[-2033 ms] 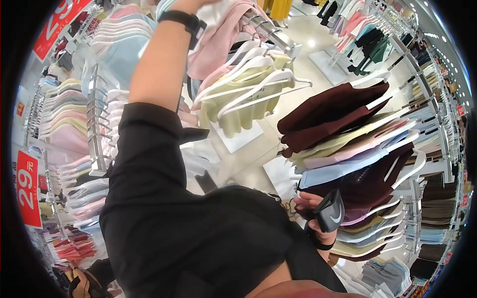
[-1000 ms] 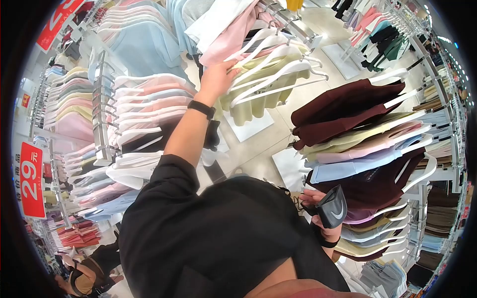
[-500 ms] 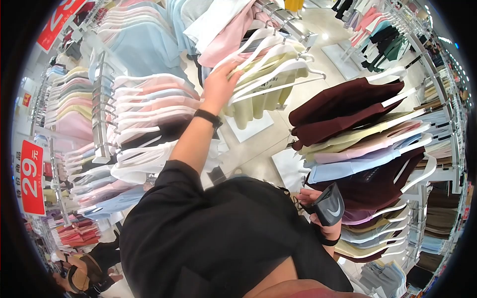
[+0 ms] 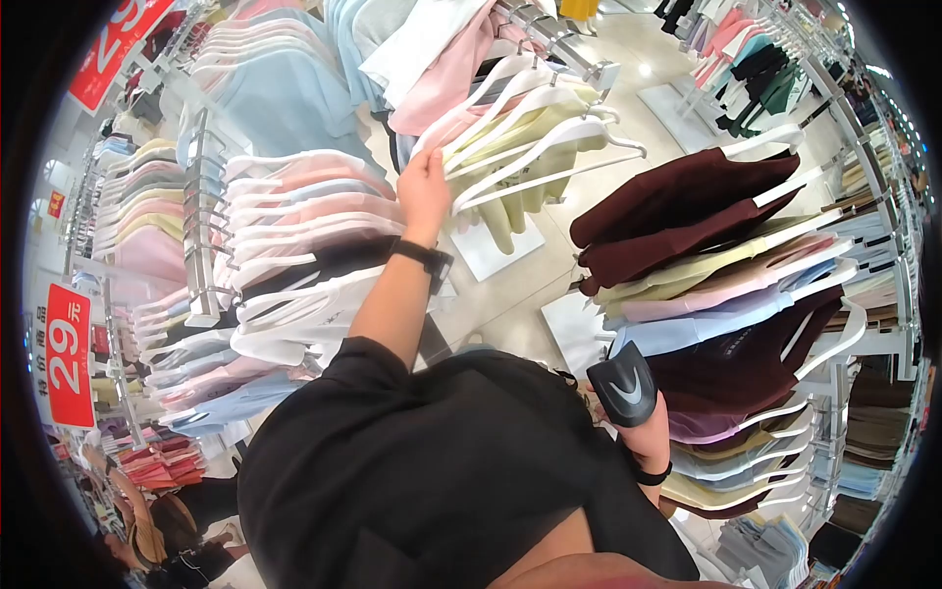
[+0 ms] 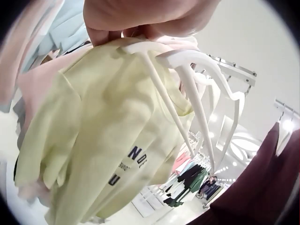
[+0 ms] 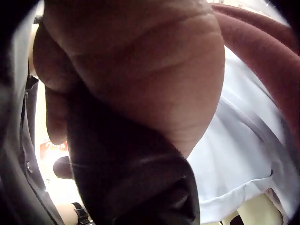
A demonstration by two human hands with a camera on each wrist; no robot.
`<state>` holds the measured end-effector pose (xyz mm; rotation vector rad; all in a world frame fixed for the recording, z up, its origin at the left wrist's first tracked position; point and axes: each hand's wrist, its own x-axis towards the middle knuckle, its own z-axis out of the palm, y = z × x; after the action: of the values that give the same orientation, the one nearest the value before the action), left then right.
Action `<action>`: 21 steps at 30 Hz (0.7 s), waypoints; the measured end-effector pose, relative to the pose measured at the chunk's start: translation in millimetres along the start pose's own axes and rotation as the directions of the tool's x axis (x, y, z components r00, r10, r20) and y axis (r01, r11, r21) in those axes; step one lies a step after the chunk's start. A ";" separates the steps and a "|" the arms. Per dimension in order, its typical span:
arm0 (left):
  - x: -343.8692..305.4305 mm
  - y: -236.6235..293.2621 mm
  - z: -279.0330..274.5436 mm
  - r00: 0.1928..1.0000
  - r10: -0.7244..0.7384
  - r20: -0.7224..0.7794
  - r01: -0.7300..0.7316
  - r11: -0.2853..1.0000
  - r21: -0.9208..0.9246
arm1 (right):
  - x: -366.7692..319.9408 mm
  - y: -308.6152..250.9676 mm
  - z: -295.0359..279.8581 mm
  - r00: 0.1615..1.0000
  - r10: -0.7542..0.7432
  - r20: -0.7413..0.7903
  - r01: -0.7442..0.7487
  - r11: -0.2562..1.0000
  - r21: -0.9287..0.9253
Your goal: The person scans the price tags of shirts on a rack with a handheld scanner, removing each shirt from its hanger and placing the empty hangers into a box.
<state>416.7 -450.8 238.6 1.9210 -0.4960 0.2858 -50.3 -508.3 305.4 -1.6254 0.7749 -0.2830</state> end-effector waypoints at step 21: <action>-66.4 -60.7 32.0 0.717 -0.462 0.521 0.615 0.067 -0.786 | -0.4 5.9 -0.8 0.994 0.048 0.098 -0.037 0.993 -0.116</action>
<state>385.4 -446.2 148.5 0.7561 0.0887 -0.5931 -53.0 -508.8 300.1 -1.7150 0.7596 -0.1272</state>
